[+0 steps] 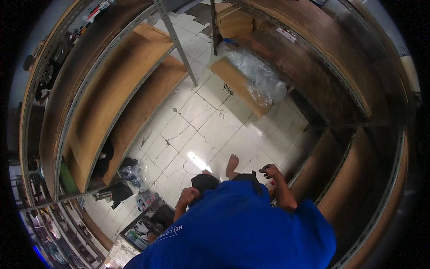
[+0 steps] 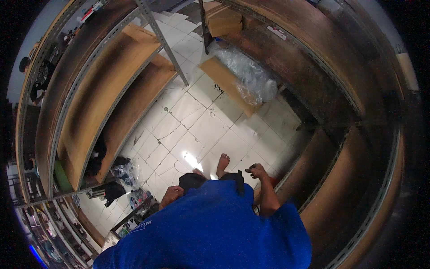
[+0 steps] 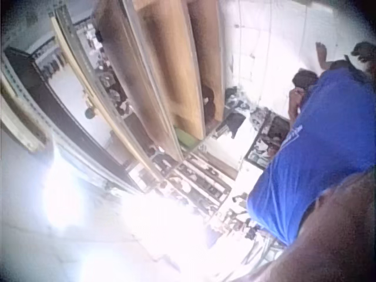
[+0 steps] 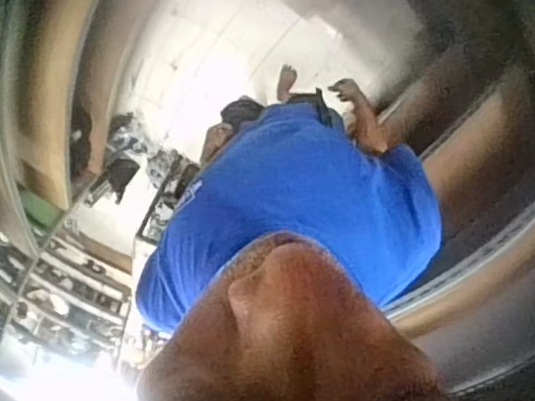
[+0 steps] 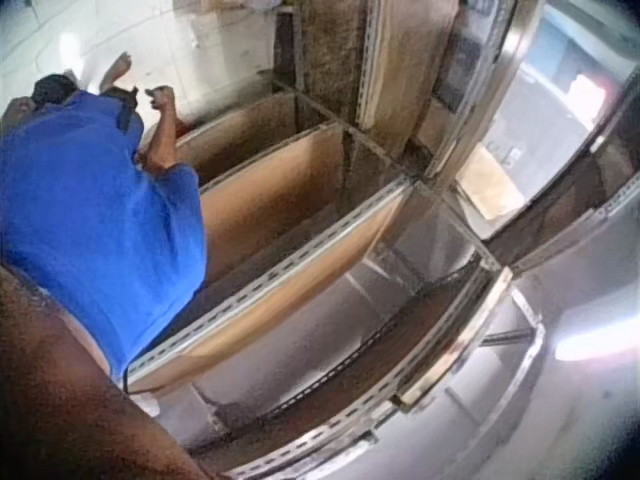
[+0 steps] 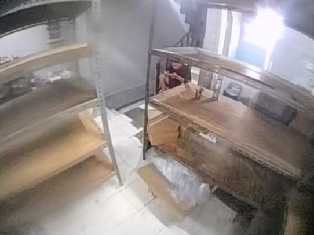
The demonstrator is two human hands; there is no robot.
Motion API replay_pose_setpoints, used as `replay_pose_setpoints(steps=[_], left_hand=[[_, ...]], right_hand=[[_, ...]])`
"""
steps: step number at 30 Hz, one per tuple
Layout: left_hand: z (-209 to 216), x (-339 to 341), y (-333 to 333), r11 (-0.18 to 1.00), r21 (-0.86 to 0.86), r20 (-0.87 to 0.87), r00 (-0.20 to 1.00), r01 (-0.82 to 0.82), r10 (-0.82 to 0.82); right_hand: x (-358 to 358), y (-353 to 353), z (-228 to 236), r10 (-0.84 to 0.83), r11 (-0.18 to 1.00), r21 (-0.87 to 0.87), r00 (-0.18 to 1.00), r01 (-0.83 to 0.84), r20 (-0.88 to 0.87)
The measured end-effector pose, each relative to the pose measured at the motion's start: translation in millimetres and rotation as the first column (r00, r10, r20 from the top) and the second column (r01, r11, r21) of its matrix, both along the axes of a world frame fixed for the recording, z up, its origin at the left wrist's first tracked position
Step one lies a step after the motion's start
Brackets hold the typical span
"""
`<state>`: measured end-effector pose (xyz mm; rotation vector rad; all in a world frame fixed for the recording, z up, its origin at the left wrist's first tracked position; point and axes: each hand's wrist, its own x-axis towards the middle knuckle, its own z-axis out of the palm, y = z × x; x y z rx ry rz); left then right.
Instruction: The person organizes printed white plastic bags by stacking them on a table, placing the stacks into a larger clear plastic bag, and then moving the filled bag to a shelf.
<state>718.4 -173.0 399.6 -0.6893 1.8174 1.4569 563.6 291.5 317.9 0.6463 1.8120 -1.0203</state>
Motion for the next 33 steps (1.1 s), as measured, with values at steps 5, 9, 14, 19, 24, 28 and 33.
replay_pose_setpoints(steps=[5,9,14,19,24,28,33], left_hand=[[-19,-93,-24,0.955,0.224,-0.158,0.974,0.194,-0.16],[-27,-145,-51,0.808,0.585,0.033,0.992,0.079,-0.121],[-39,-276,-66,0.705,0.203,-0.064,0.728,0.679,-0.683],[-115,-361,-93,0.773,0.304,0.067,0.797,0.556,-0.6],[-167,-471,-61,0.967,-0.01,0.362,0.902,0.256,-0.235],[-254,-505,-56,0.932,-0.148,0.35,0.898,0.332,-0.265],[-332,-541,-54,0.933,-0.157,0.186,0.937,0.324,-0.295]], right_hand=[[-33,-25,-1,0.018,0.997,-0.072,0.996,-0.012,0.087],[-53,-21,-46,0.263,0.959,0.149,0.953,-0.241,-0.15],[-163,-29,-72,0.2,0.966,0.207,0.956,-0.156,-0.213],[-346,-54,-168,0.202,0.962,0.273,0.724,-0.02,-0.66],[-533,-80,-281,0.352,0.933,0.346,0.463,-0.103,-0.813],[-632,-93,-358,0.312,0.911,0.401,0.472,0.099,-0.825],[-680,-79,-433,0.248,0.911,0.351,0.392,0.215,-0.886]])
